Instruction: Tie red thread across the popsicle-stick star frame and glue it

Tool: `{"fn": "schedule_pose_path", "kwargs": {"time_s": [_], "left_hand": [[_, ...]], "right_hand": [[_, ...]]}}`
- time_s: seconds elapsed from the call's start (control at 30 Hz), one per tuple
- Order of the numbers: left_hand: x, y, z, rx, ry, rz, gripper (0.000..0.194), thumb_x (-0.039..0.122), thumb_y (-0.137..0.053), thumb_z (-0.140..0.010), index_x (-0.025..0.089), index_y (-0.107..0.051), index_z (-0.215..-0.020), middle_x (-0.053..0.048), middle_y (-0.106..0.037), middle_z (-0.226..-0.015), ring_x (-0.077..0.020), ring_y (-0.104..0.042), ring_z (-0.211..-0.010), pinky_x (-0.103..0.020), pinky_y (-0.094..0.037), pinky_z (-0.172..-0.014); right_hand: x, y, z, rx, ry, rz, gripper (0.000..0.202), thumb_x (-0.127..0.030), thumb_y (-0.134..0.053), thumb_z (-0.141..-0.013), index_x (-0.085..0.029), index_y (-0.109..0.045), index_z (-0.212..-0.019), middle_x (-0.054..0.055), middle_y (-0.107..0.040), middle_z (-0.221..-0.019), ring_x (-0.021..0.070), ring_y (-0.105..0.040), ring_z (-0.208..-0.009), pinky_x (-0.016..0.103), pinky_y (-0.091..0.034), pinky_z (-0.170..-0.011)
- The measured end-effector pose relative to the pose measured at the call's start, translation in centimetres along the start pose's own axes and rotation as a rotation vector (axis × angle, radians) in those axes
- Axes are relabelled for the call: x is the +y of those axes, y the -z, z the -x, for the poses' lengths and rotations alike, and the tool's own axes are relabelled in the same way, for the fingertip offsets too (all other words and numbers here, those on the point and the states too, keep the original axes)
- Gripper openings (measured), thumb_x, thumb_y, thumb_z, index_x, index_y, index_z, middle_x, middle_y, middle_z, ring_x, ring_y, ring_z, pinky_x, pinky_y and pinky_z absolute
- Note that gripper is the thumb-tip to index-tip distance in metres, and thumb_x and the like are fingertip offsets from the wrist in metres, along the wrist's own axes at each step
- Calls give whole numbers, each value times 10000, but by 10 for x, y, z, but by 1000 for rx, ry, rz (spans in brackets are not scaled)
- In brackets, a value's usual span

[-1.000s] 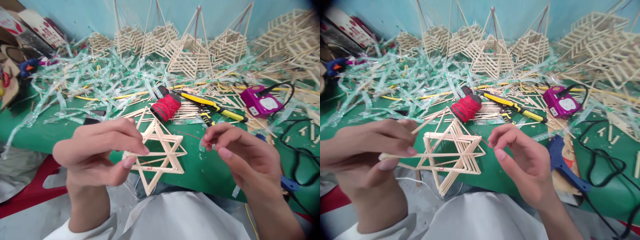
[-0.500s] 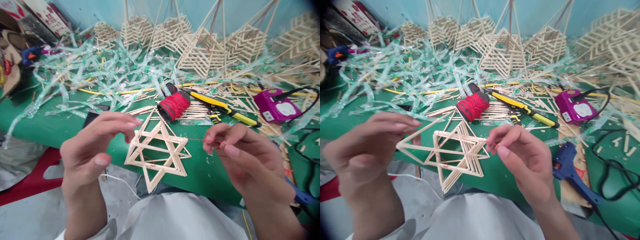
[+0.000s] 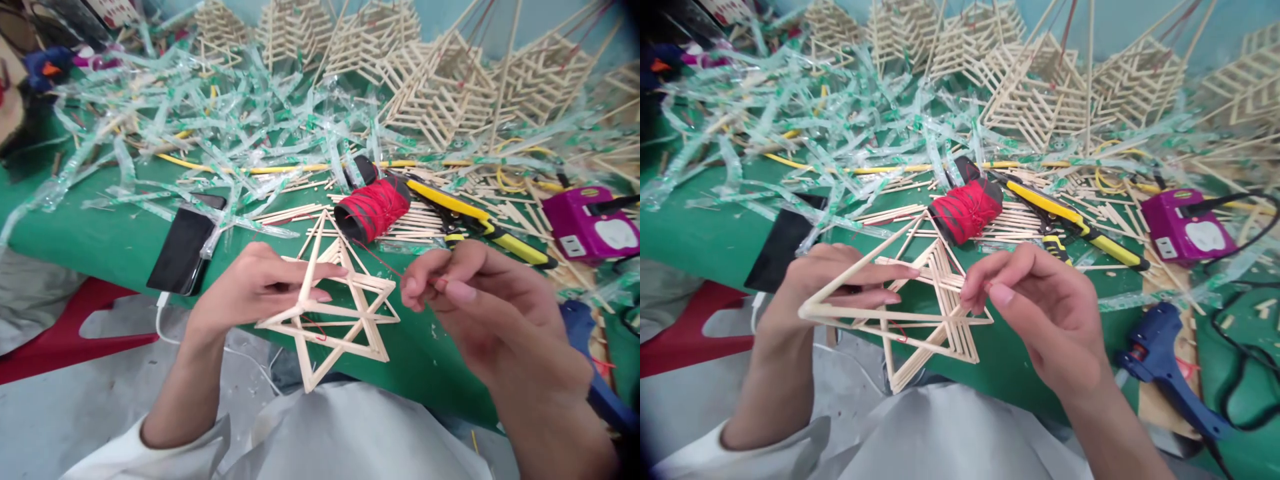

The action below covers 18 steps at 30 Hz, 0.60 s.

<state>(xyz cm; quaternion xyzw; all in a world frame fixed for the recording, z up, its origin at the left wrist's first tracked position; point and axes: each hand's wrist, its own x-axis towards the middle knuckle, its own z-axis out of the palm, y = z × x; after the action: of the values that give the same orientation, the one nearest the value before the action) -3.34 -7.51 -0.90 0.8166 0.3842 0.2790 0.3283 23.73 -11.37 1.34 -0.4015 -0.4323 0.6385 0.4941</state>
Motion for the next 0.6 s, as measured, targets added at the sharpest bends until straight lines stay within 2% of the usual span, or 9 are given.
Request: {"fn": "schedule_pose_path", "kwargs": {"time_s": [0.07, 0.17, 0.3, 0.37, 0.5, 0.6], "left_hand": [[0, -2, -8, -100, -30, 82, 269, 394, -698, -920, 234, -776, -1122, 55, -445, -445, -85, -334, -431, -215, -330, -453], [1, -4, -17, -82, -39, 57, 370, 424, -694, -922, 211, -734, -1222, 76, -386, -476, -84, -289, -474, -210, -304, -473], [6, -5, -23, -100, -55, -8, 413, 467, -677, -924, 210, -733, -1243, 65, -406, -479, -82, -289, -463, -212, -306, -483], [8, -6, -25, -100, -84, -18, 346, 447, -677, -928, 252, -752, -1204, 55, -472, -481, -76, -330, -440, -207, -328, -482], [8, -7, -27, -82, -138, 49, 171, 370, -657, -946, 281, -803, -954, 4, -656, -578, -87, -539, -481, -199, -430, -530], [4, -4, -23, -38, -133, 54, 136, 353, -685, -929, 281, -799, -914, 2, -660, -574, -91, -557, -475, -211, -426, -518]], "right_hand": [[-1, -4, -6, -5, -6, -23, 121, -187, -683, -895, -217, -653, -783, 31, -688, -774, 154, -644, -696, 283, -567, -626], [-2, -8, -13, -56, -50, -2, 124, -211, -674, -912, -216, -649, -791, 24, -659, -748, 140, -609, -667, 263, -528, -589], [-8, -10, -20, -136, -113, 66, 126, -255, -685, -914, -221, -635, -804, 16, -649, -733, 141, -608, -643, 275, -525, -581], [-12, -11, -23, -167, -125, 75, 136, -271, -692, -910, -223, -629, -800, 13, -645, -721, 143, -614, -635, 281, -529, -577], [-16, -11, -27, -190, -110, 82, 154, -279, -688, -913, -222, -621, -788, 7, -630, -709, 135, -587, -623, 276, -502, -569], [-16, -9, -27, -160, -61, 139, 166, -272, -672, -925, -220, -611, -779, -5, -575, -679, 125, -528, -617, 265, -442, -561]]}}
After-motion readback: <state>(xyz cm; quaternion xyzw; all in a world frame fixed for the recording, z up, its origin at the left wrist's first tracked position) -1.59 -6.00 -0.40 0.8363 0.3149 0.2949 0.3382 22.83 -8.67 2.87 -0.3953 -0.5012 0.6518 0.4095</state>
